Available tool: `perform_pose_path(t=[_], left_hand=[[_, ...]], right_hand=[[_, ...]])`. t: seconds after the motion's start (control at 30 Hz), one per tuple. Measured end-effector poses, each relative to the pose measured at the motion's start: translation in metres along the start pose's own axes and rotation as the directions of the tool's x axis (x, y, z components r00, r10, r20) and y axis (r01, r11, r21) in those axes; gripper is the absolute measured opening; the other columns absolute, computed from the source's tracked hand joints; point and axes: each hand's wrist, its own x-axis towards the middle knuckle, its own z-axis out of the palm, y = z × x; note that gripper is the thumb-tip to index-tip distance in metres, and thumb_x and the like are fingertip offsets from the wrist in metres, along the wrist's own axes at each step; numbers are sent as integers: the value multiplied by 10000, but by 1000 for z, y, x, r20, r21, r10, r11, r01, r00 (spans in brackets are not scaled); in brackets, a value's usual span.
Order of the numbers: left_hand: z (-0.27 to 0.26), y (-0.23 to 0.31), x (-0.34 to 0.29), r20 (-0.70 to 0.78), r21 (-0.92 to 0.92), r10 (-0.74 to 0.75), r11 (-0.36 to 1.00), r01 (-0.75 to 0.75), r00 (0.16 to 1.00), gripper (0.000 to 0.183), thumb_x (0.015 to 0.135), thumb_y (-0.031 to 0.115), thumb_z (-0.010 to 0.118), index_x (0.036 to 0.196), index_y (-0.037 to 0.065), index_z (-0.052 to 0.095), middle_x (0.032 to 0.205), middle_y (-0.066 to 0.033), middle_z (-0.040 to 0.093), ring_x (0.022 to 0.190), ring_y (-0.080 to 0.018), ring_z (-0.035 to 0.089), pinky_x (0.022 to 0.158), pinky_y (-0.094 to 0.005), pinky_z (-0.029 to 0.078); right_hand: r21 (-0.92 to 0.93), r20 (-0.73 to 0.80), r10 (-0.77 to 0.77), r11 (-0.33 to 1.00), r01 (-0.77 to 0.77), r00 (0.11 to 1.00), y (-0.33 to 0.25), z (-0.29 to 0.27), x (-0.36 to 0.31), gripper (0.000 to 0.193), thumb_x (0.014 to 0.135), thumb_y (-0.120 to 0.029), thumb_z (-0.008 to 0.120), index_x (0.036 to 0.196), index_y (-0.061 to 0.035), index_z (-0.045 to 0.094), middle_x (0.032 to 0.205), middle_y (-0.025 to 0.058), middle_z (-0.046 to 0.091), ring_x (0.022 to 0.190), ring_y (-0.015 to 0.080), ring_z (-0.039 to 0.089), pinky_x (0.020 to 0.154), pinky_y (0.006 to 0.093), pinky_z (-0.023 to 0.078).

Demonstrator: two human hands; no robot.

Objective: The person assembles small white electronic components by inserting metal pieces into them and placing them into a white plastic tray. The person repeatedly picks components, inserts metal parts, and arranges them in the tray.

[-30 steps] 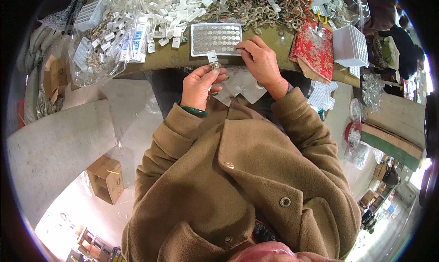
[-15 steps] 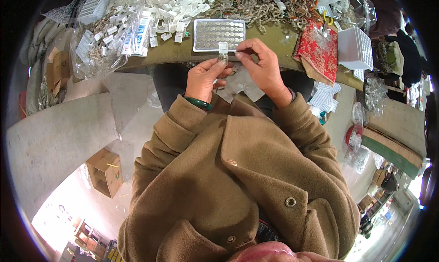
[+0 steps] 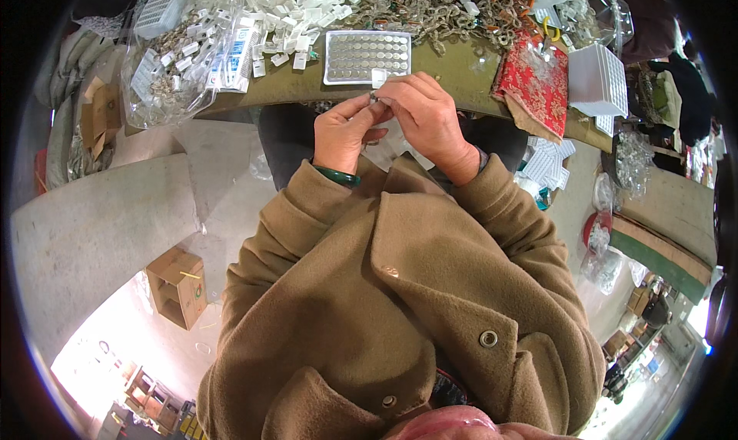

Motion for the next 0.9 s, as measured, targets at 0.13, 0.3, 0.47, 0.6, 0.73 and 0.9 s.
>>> perform_pose_path(t=[0.13,0.3,0.47,0.6,0.73,0.9], left_hand=[[1,-5,0,-49,56,90,995,-87,995,279,909,109,660,1154,-25,655,1015,-86,695,906,-146,681,686,-244,568],[0,-3,-1,16,141,173,975,-173,985,280,918,104,646,1172,-13,651,1028,-82,691,905,-145,677,687,-252,573],[-1,7,0,67,74,50,996,-55,996,276,947,171,611,1163,5,651,1013,-78,696,893,-126,668,658,-234,536],[8,8,0,35,-29,-100,994,101,994,280,960,242,590,1127,27,656,991,-63,698,883,-106,656,637,-220,497],[14,7,3,92,-59,-163,984,168,982,266,957,237,605,1119,27,631,959,-58,691,833,-88,658,581,-191,492],[7,1,11,198,-326,-324,869,373,925,261,936,273,642,1108,79,613,964,-40,663,816,-56,637,540,-151,460]], right_hand=[[6,65,14,1000,-14,998,-1,-3,3,156,771,49,645,904,-30,624,857,105,639,768,290,596,678,359,485],[435,271,507,694,-574,818,0,-8,3,119,854,-42,655,931,-19,568,842,65,627,834,144,621,717,288,493],[694,288,636,377,-614,716,1,-1,3,189,921,-122,638,964,42,554,857,42,608,785,84,593,668,252,487],[607,285,625,469,-642,726,-3,-2,1,224,957,-167,595,931,56,602,821,41,623,723,75,599,623,245,485],[552,317,667,449,-703,674,-7,-7,-1,264,981,-184,550,904,55,631,766,26,631,679,68,591,608,225,474],[621,449,660,254,-742,602,-1,-12,-2,238,976,-156,538,954,53,651,767,36,637,661,82,596,607,227,490]])
